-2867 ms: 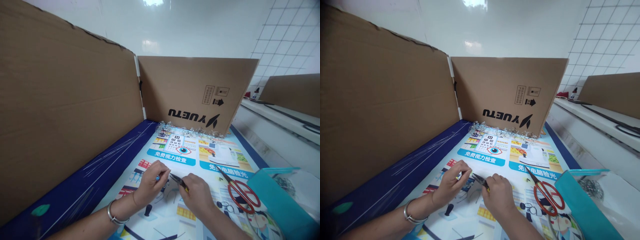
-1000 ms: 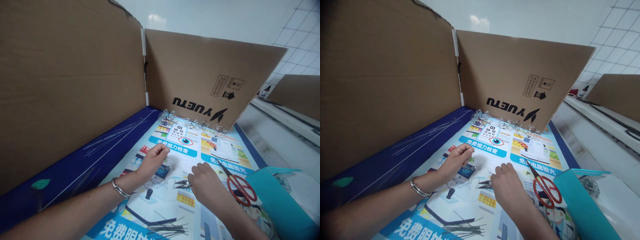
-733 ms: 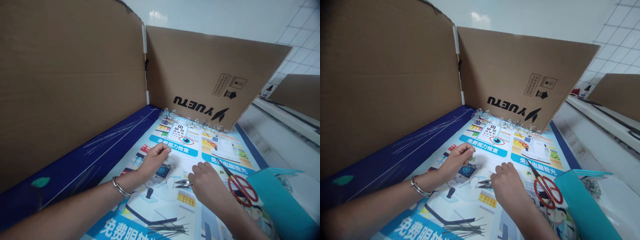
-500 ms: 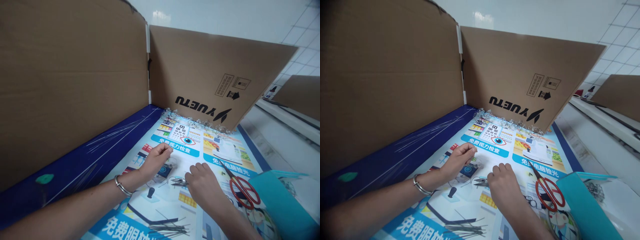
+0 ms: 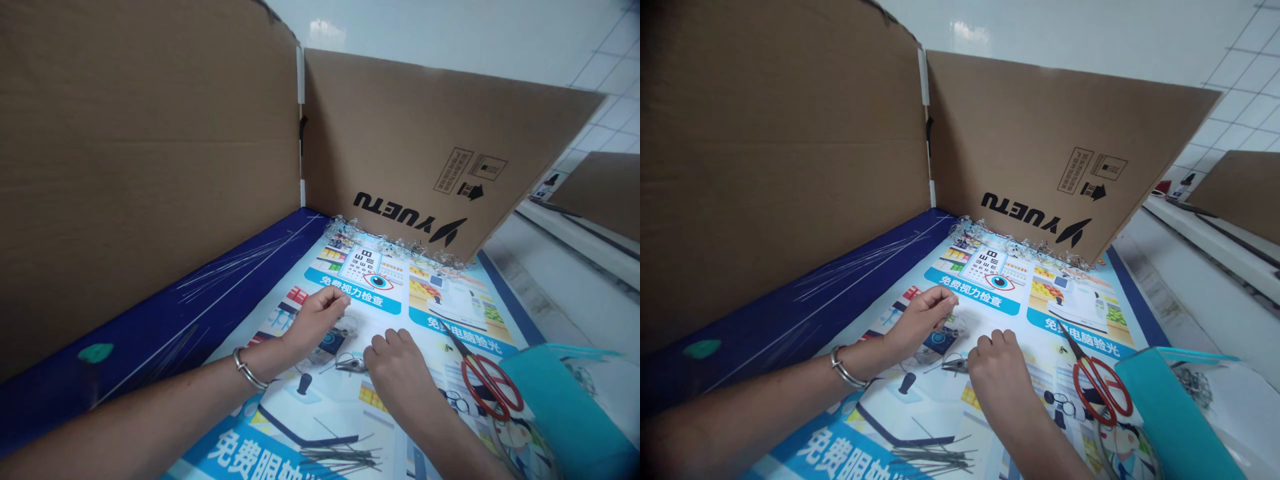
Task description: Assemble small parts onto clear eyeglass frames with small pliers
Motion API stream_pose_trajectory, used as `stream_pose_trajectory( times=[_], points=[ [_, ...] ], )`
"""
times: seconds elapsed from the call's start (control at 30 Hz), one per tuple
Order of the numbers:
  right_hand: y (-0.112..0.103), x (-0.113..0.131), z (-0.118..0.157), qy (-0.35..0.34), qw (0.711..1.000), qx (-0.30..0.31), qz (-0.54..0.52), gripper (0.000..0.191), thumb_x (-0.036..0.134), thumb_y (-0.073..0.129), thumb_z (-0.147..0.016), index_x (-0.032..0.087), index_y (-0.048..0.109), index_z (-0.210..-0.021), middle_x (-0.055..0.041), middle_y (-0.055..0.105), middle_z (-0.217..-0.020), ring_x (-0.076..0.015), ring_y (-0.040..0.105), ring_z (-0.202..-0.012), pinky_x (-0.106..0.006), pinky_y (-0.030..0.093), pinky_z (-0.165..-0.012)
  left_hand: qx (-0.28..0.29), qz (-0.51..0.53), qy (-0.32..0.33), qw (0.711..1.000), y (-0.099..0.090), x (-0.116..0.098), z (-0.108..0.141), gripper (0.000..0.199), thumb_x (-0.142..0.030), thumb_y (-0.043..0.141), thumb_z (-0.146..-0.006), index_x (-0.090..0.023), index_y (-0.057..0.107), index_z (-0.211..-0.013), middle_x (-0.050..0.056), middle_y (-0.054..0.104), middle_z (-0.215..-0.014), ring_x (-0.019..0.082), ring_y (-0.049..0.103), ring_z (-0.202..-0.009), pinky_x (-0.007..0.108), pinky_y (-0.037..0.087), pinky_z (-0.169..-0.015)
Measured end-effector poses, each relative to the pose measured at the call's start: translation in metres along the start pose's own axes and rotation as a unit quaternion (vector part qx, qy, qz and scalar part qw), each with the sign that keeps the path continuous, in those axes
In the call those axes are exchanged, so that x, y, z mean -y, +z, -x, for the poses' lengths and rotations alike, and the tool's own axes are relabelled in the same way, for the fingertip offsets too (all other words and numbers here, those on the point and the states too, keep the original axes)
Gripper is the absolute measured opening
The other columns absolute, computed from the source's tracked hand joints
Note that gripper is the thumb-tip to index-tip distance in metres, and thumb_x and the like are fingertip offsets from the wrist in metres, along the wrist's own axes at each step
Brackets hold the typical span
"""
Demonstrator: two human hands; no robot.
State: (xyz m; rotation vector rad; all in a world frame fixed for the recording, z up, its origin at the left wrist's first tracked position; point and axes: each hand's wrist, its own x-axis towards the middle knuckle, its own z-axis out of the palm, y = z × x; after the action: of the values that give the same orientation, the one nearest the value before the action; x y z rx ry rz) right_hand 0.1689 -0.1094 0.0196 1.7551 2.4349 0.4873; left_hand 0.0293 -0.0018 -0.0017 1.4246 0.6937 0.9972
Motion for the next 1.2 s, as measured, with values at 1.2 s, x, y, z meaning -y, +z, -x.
stream_pose_trajectory(
  times=[1.2],
  points=[
    [0.011,-0.033,0.014,0.130,0.974,-0.184,0.002,0.017,0.019,0.044,-0.085,0.021,0.061,-0.086,-0.0023,0.050,-0.068,-0.0170,0.037,-0.070,-0.034,0.023,-0.068,0.156,-0.153,0.020,0.976,0.004,-0.010,0.006,0.021,-0.030,0.047,-0.081,-0.014,0.054,-0.070,-0.002,0.047,-0.061,0.009,0.039,-0.057,0.020,0.032,-0.053]
  ],
)
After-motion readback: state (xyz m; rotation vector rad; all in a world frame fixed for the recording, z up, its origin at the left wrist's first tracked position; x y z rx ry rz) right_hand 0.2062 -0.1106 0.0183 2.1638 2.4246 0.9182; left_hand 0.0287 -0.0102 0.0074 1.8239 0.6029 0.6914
